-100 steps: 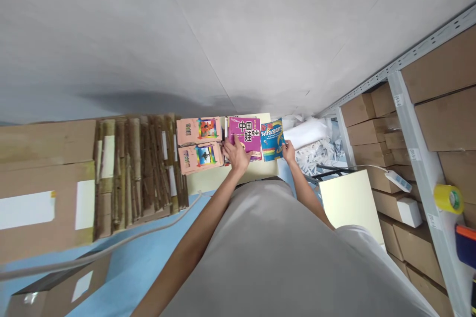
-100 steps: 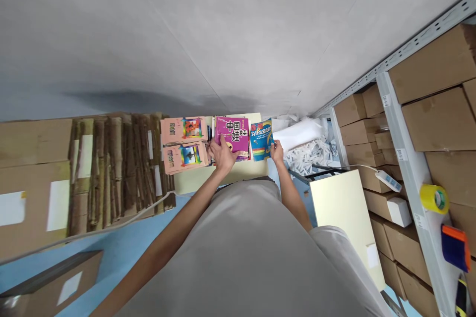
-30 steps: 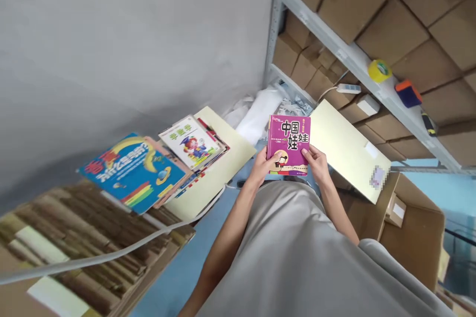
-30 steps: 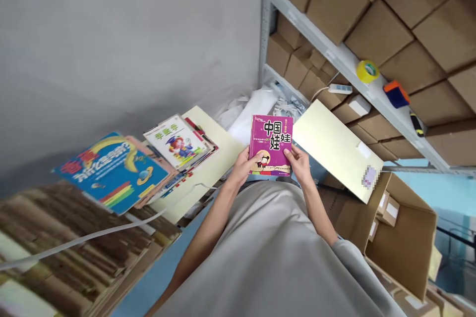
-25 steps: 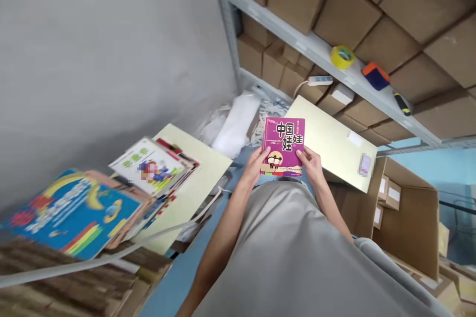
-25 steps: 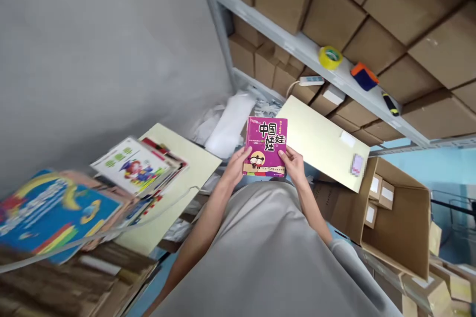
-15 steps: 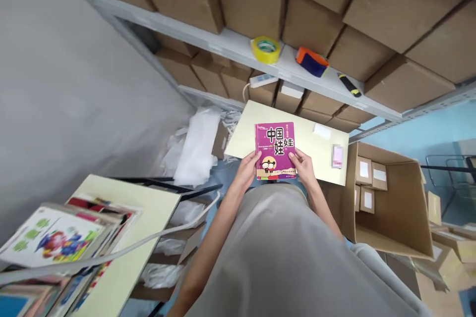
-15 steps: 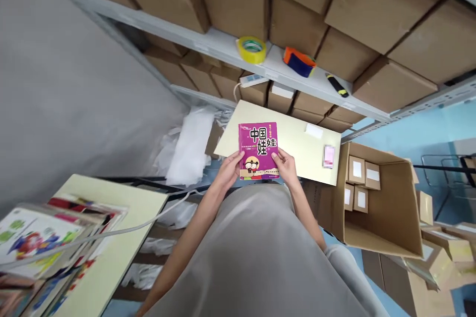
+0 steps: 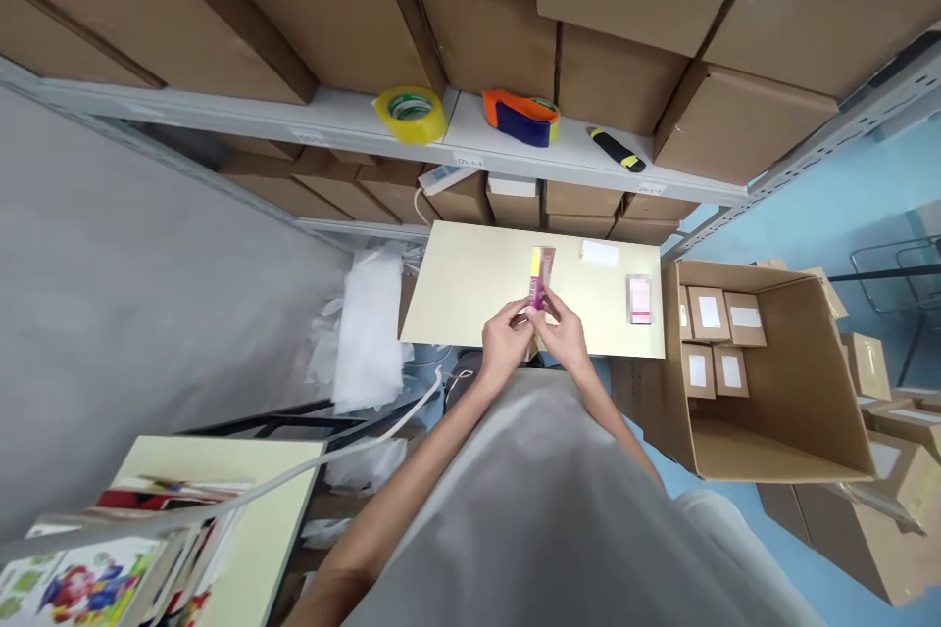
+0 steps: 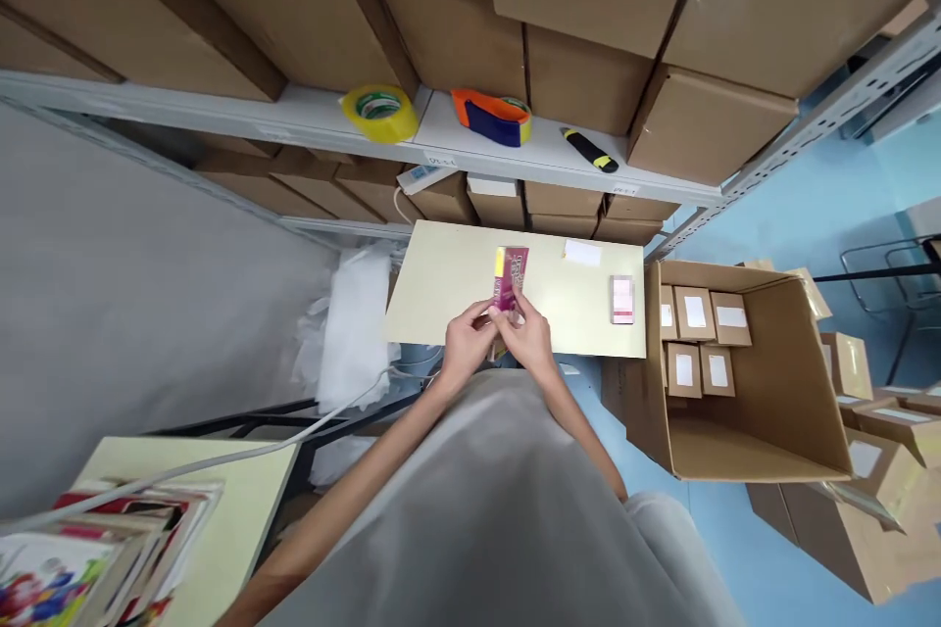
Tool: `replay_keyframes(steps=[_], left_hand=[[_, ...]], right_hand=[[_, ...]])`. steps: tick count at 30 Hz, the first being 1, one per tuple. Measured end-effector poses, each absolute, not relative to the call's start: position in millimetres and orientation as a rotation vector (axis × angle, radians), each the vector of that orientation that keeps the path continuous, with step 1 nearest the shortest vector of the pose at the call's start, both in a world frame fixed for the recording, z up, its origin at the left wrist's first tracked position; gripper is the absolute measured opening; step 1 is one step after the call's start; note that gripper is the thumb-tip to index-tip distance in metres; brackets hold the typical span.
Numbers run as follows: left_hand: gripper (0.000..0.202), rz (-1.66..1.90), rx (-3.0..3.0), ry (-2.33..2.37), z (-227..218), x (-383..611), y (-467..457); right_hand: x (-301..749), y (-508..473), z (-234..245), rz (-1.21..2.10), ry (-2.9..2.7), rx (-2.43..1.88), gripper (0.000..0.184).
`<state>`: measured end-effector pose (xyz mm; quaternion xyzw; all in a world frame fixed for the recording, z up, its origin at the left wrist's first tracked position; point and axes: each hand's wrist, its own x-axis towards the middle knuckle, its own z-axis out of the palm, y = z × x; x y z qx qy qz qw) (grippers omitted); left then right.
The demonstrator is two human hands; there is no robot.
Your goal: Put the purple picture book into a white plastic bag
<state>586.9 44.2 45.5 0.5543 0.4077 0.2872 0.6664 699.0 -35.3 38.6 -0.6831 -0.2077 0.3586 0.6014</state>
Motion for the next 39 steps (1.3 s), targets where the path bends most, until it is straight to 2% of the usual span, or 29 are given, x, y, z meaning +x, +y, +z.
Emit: replay_keyframes(steps=[2, 5, 9, 13, 16, 22, 26, 29, 32, 34, 36, 39], left_hand=[[0.046, 0.625, 1.376, 0.854, 51.3, 590.7, 37.1], [0.050, 0.567, 1.458, 0.771, 55.2, 591.5, 44.0], [0.073, 0.738, 1.424, 1.048, 50.2, 585.0, 83.5], [0.085, 0.527, 1.085, 0.987, 45.6, 566.9, 114.5], [0.084, 0.399, 0.966, 0.856, 48.7, 553.5, 115.5], [0.080, 0.566, 1.014, 0.854, 57.8, 540.9, 104.7], [0.079, 0.696, 1.081, 0.921, 60.2, 530.3, 107.4], [0.065, 0.795, 1.204, 1.018, 65.7, 523.5, 102.5], [0.039, 0.790, 1.361, 1.089, 75.1, 522.6, 86.1], [0.032, 0.734, 1.434, 1.033, 80.3, 523.9, 75.1], [0.036, 0.671, 1.450, 0.927, 81.5, 523.0, 71.3], [0.054, 0.751, 1.406, 0.963, 73.0, 512.3, 83.6]], right_hand=[[701.1, -31.4, 40.8, 0.761, -0.433, -1.589, 0.055], [711.1, -31.6, 45.9, 0.744, -0.299, -1.498, 0.061], [718.3, -34.5, 53.0, 0.919, -0.203, -1.300, 0.070], [717.7, -28.6, 55.2, 1.030, -0.207, -1.233, 0.073], [718.4, -20.6, 53.6, 1.082, -0.222, -1.233, 0.075], [717.1, -4.8, 47.4, 1.098, -0.302, -1.311, 0.073], [704.4, 8.0, 46.8, 0.847, -0.401, -1.486, 0.088], [681.8, 13.7, 51.8, 0.757, -0.450, -1.518, 0.095], [657.1, 14.6, 59.5, 0.913, -0.534, -1.422, 0.086], [649.7, 14.4, 63.7, 0.920, -0.554, -1.436, 0.073], [652.1, 14.5, 65.7, 0.870, -0.524, -1.466, 0.065], [664.5, 13.8, 64.5, 0.934, -0.466, -1.409, 0.066]])
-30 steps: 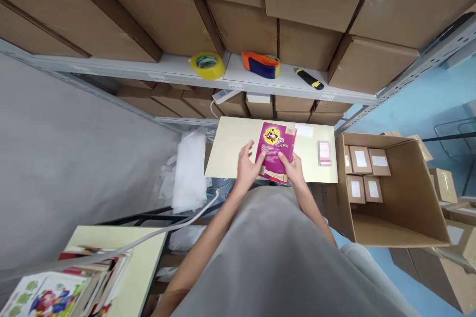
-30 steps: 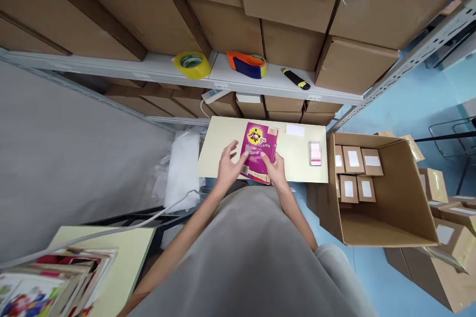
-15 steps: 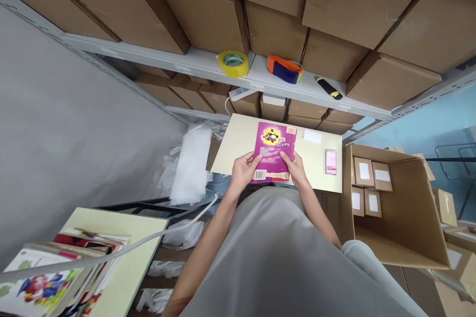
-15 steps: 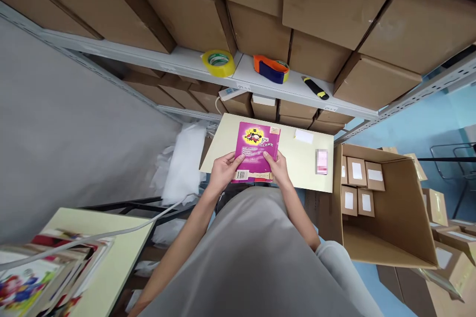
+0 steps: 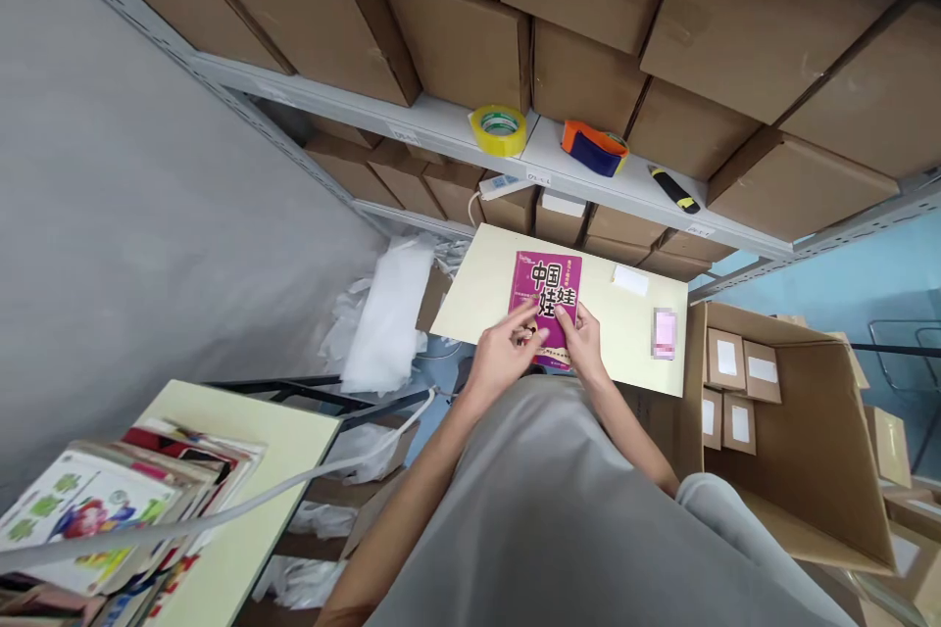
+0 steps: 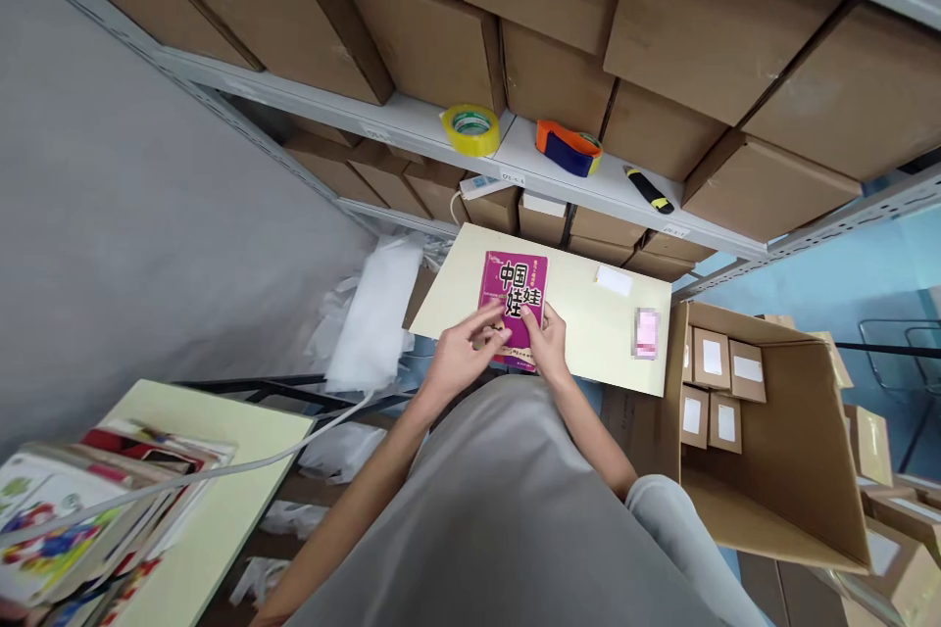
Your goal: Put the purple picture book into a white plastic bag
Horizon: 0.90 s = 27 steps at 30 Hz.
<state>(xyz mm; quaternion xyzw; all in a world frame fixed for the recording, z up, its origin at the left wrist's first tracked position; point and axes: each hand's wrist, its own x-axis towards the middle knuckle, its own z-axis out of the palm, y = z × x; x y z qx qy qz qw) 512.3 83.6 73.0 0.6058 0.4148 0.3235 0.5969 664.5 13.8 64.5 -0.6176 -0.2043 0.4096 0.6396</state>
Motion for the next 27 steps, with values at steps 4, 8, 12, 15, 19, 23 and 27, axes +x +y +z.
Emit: replay_keyframes(steps=[4, 8, 12, 15, 19, 23, 27], left_hand=[[0.076, 0.805, 1.151, 1.144, 52.9, 489.9, 106.2], [0.083, 0.569, 0.793, 0.926, 44.8, 484.1, 103.1], [0.081, 0.664, 0.712, 0.942, 47.7, 494.1, 94.3], [0.082, 0.743, 0.752, 0.971, 48.5, 501.2, 96.4], [0.080, 0.843, 0.908, 1.024, 50.9, 507.9, 100.2], [0.062, 0.869, 1.178, 1.030, 63.2, 515.6, 86.1], [0.044, 0.713, 1.574, 0.925, 76.2, 521.6, 70.8]], right_hand=[[673.8, 8.0, 60.5, 1.148, -0.392, -1.315, 0.070], [675.4, 5.9, 56.8, 1.204, -0.360, -1.296, 0.070], [681.6, 13.9, 51.4, 1.203, -0.395, -1.336, 0.076], [686.9, 19.6, 49.8, 0.976, -0.407, -1.462, 0.093], [678.2, 19.3, 55.5, 0.748, -0.502, -1.525, 0.085], [652.6, 19.6, 64.3, 0.940, -0.550, -1.399, 0.084], [647.1, 26.2, 69.9, 0.865, -0.474, -1.413, 0.070]])
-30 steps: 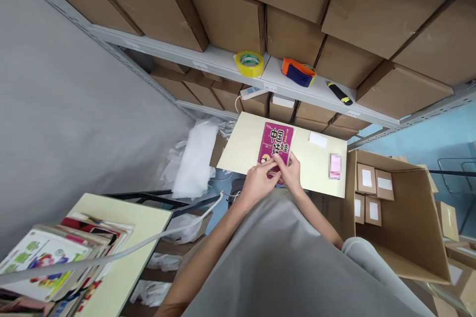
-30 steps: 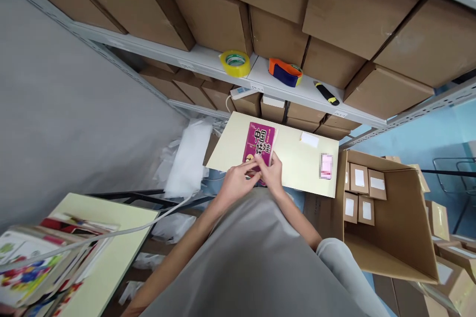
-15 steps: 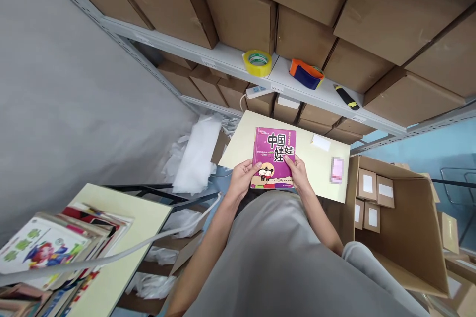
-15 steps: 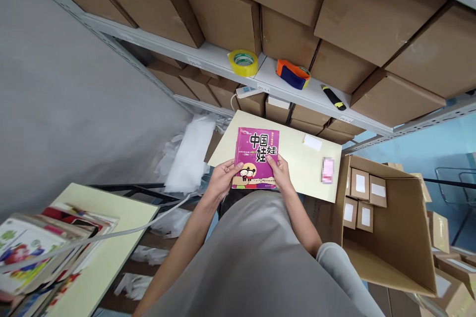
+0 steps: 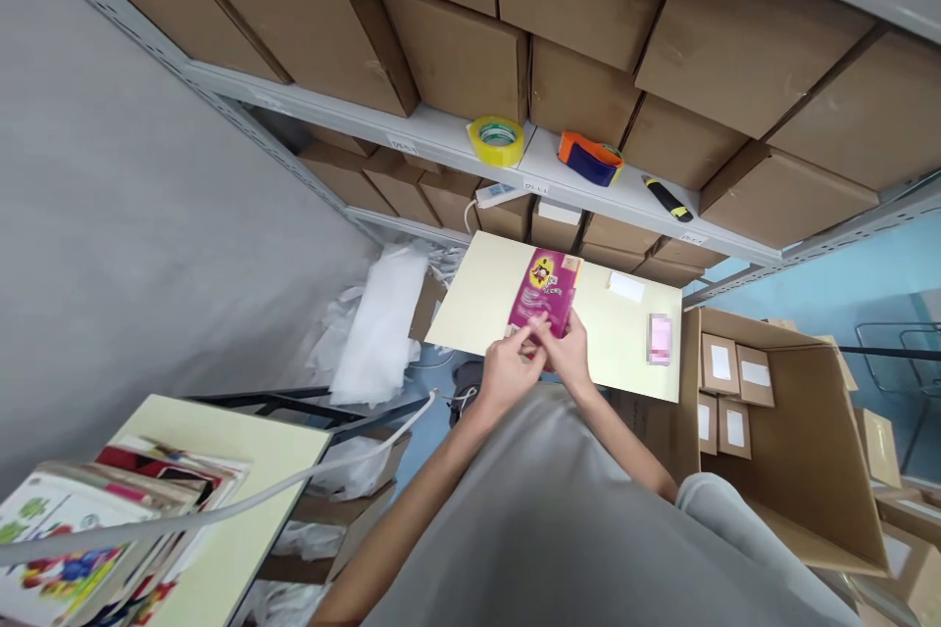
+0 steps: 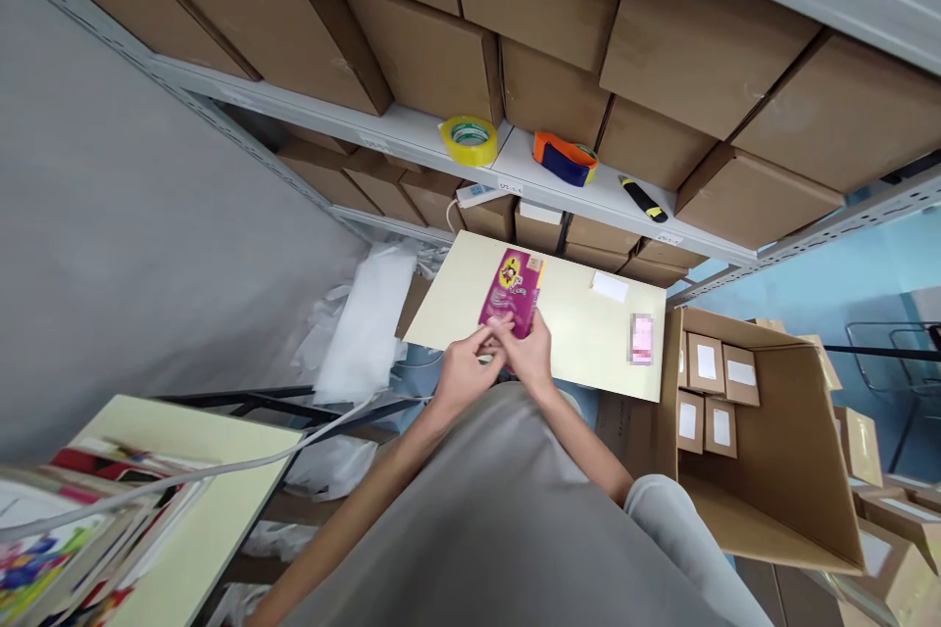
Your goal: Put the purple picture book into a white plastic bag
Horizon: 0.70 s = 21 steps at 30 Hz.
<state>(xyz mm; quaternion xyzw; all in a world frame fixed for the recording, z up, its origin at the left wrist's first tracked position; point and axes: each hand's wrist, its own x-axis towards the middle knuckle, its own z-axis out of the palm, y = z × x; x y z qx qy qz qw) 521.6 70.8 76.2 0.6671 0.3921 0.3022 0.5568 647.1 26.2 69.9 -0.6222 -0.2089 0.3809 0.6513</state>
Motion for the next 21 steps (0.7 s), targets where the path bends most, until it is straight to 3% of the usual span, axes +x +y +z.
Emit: replay_keyframes(steps=[4, 6, 9, 15, 21], left_hand=[[0.044, 0.844, 1.628, 0.899, 74.0, 519.5, 90.1], [0.056, 0.918, 1.428, 1.041, 67.3, 514.5, 108.1], [0.078, 0.738, 1.013, 1.016, 56.8, 506.7, 125.1], [0.091, 0.671, 0.702, 0.876, 45.3, 513.6, 109.2], [0.093, 0.874, 0.861, 0.948, 42.7, 527.0, 97.6]], right_hand=[[664.8, 26.6, 74.2, 0.912, -0.322, -1.293, 0.063], [672.1, 22.1, 76.1, 1.020, -0.268, -1.225, 0.065], [677.3, 12.9, 76.4, 1.091, -0.194, -1.184, 0.065], [691.2, 6.0, 60.4, 1.097, -0.262, -1.263, 0.064], [708.8, 18.8, 47.9, 0.853, -0.403, -1.544, 0.083]])
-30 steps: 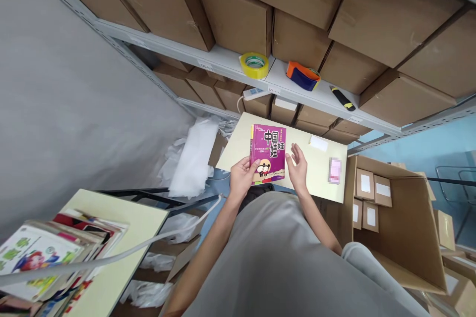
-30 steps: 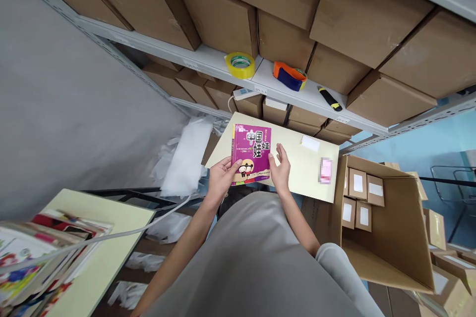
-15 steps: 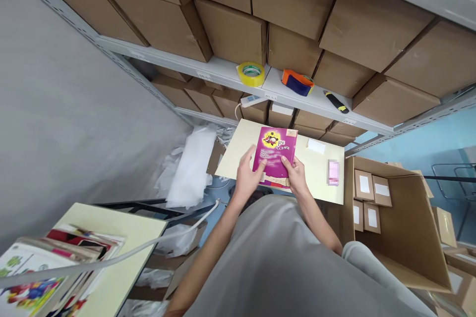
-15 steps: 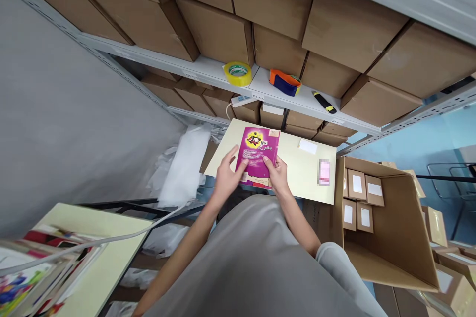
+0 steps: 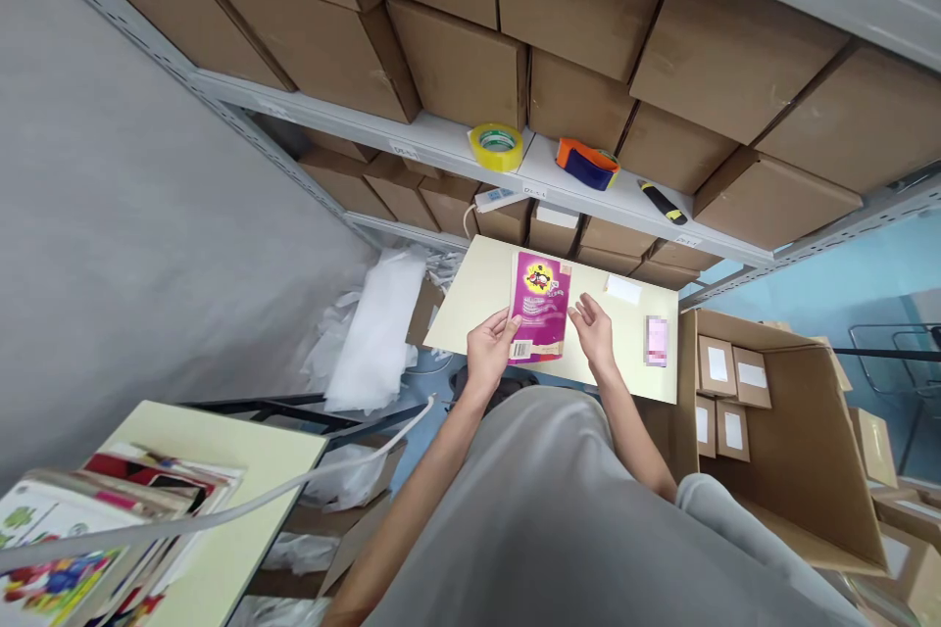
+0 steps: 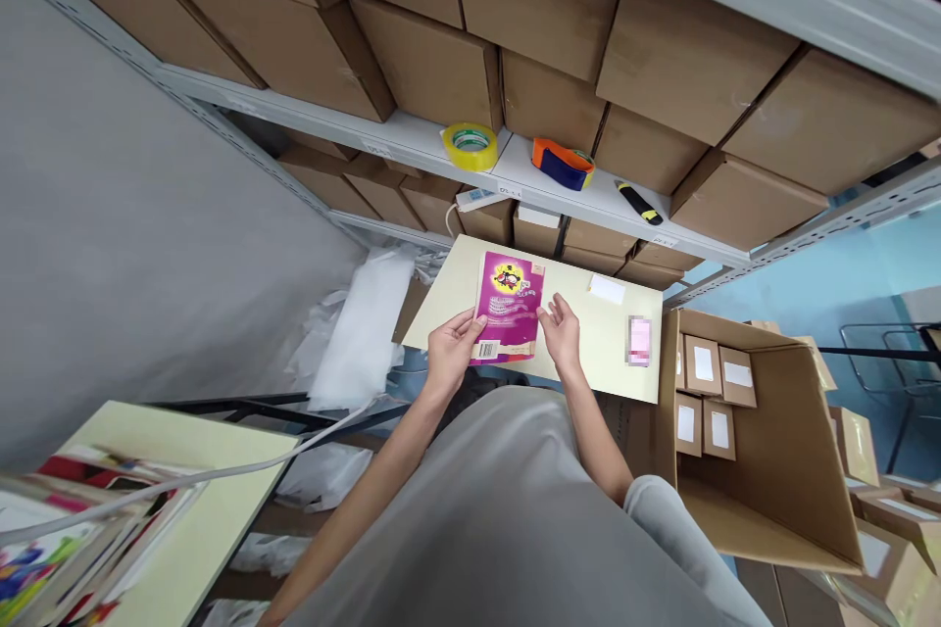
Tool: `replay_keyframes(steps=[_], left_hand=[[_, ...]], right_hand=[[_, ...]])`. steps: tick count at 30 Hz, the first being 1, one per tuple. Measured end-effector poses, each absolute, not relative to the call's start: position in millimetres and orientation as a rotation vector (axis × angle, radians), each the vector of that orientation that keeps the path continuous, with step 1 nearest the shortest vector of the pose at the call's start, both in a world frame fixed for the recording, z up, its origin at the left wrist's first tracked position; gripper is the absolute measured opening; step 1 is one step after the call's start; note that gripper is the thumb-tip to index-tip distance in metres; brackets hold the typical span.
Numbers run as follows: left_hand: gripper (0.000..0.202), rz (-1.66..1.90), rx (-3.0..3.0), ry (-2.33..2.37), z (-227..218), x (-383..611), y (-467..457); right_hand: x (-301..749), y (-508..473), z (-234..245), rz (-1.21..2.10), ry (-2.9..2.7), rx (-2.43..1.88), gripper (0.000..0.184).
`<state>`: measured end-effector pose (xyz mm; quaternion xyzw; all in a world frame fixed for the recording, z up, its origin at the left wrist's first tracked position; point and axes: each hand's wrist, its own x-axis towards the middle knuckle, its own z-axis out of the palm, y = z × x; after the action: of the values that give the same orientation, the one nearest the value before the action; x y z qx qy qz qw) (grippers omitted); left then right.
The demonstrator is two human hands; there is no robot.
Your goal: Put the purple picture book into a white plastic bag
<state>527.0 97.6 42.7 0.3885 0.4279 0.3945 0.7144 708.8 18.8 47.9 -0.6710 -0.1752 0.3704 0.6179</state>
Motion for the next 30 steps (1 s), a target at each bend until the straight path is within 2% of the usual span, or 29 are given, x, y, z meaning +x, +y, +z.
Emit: replay_keyframes(steps=[2, 4, 6, 8, 10, 14, 17, 20, 24, 30], left_hand=[[0.084, 0.937, 1.008, 0.969, 46.8, 531.0, 91.5], [0.065, 0.945, 1.212, 1.000, 52.5, 535.7, 82.3], [0.043, 0.909, 1.451, 1.007, 57.8, 539.9, 73.7], [0.029, 0.838, 1.647, 0.928, 61.0, 541.9, 70.9], [0.030, 0.786, 1.697, 0.863, 61.3, 540.2, 77.4], [0.053, 0.843, 1.432, 1.083, 55.4, 528.8, 112.6], [0.077, 0.646, 1.043, 1.029, 51.1, 522.3, 137.3], [0.087, 0.502, 0.875, 0.881, 51.0, 520.0, 146.8], [0.071, 0.588, 1.054, 0.877, 55.3, 517.4, 146.8], [0.020, 0.795, 1.568, 0.853, 64.2, 509.6, 144.7]], right_hand=[[699.0, 23.2, 50.0, 0.944, -0.444, -1.502, 0.080], [683.9, 26.2, 54.0, 1.024, -0.524, -1.414, 0.072], [672.3, 26.9, 58.1, 0.998, -0.571, -1.378, 0.062], [671.0, 24.9, 61.1, 0.934, -0.523, -1.391, 0.057], [680.4, 20.8, 62.9, 0.942, -0.419, -1.396, 0.061], [708.9, 9.7, 65.6, 1.101, -0.331, -1.365, 0.071], [721.9, 2.5, 68.3, 1.196, -0.379, -1.342, 0.072], [727.1, -1.3, 70.7, 1.238, -0.442, -1.339, 0.069], [731.1, -1.8, 74.3, 1.158, -0.540, -1.355, 0.063], [734.2, -2.7, 78.9, 0.935, -0.691, -1.394, 0.047]])
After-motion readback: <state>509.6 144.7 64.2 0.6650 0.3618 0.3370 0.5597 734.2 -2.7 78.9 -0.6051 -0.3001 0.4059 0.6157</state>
